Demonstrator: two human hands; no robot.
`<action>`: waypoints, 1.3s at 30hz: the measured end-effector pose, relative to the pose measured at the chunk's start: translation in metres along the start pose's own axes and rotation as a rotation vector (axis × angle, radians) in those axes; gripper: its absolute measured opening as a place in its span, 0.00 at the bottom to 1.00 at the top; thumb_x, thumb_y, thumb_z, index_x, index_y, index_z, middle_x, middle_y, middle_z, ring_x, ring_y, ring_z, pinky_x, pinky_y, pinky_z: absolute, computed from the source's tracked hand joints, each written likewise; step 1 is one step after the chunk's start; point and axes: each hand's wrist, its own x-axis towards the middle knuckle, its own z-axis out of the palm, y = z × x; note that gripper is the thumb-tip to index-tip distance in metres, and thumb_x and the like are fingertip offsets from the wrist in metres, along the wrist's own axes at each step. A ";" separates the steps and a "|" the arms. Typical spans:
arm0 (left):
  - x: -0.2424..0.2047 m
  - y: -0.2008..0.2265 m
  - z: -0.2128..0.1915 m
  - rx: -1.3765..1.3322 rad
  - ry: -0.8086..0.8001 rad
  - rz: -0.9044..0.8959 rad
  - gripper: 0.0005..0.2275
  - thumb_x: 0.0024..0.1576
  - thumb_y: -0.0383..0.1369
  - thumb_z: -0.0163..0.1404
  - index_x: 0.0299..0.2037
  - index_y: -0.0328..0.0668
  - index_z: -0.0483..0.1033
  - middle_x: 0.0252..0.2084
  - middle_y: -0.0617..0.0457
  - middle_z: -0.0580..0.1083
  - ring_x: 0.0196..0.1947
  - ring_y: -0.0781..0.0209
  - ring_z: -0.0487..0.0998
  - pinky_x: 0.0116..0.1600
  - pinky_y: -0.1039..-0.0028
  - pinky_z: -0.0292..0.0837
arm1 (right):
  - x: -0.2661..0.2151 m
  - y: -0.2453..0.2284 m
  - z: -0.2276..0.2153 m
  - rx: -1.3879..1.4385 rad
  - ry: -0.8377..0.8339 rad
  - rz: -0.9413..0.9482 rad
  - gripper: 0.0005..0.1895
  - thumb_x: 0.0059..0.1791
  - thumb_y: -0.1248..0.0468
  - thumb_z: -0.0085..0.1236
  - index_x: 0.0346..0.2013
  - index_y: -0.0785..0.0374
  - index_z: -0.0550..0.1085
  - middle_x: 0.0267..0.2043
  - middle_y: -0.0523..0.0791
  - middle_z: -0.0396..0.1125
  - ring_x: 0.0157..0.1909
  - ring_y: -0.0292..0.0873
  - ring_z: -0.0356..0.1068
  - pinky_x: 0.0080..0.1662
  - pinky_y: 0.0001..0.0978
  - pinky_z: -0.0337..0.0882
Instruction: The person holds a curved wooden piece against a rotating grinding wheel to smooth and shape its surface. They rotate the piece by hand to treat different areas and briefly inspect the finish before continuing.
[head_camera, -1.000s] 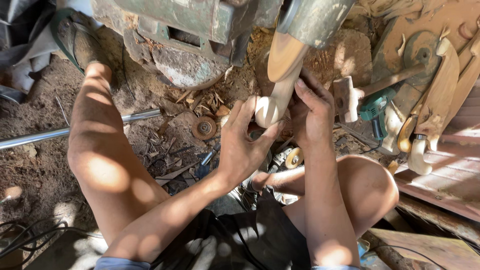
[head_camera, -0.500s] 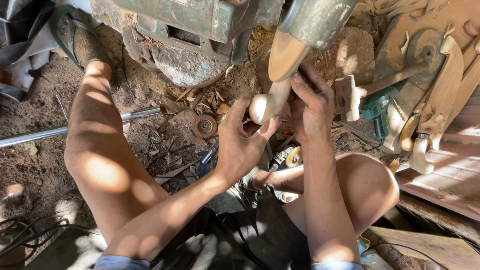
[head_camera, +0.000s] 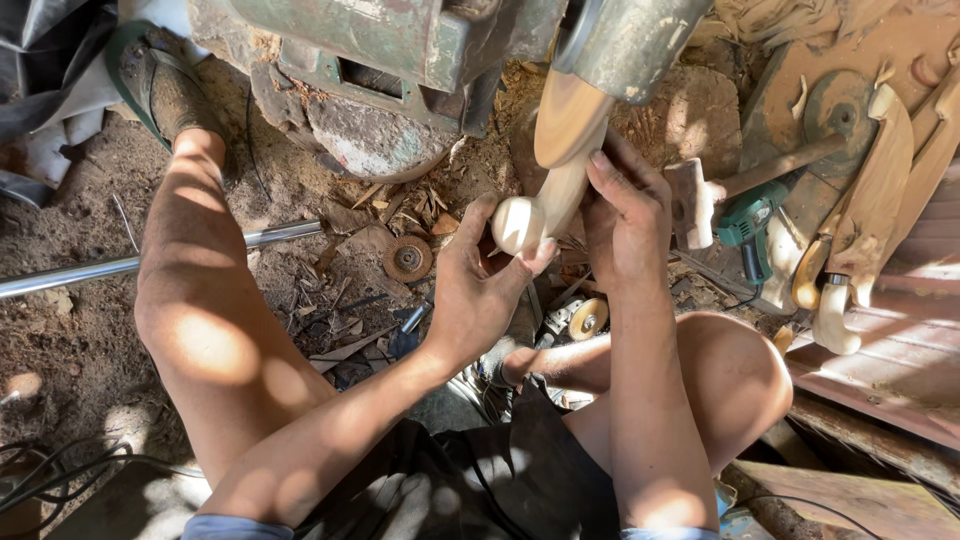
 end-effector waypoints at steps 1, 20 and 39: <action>0.000 -0.001 0.000 -0.004 0.008 -0.025 0.20 0.61 0.30 0.59 0.59 0.28 0.68 0.49 0.46 0.77 0.50 0.64 0.77 0.56 0.74 0.77 | 0.002 0.001 0.001 -0.001 -0.004 -0.009 0.27 0.54 0.68 0.57 0.66 0.79 0.66 0.62 0.56 0.67 0.63 0.50 0.69 0.69 0.45 0.65; -0.036 -0.012 -0.030 0.452 -0.179 0.200 0.16 0.59 0.23 0.55 0.57 0.44 0.73 0.51 0.42 0.68 0.43 0.57 0.78 0.42 0.76 0.80 | -0.057 -0.009 -0.023 0.007 -0.106 -0.041 0.25 0.55 0.75 0.54 0.68 0.73 0.65 0.65 0.54 0.66 0.68 0.48 0.67 0.68 0.45 0.70; -0.045 0.005 -0.040 0.809 -0.229 0.843 0.18 0.51 0.24 0.65 0.50 0.52 0.79 0.54 0.44 0.62 0.57 0.47 0.66 0.56 0.62 0.70 | -0.067 -0.013 -0.025 0.103 -0.301 -0.081 0.26 0.56 0.72 0.53 0.69 0.72 0.65 0.67 0.59 0.65 0.71 0.60 0.66 0.72 0.54 0.67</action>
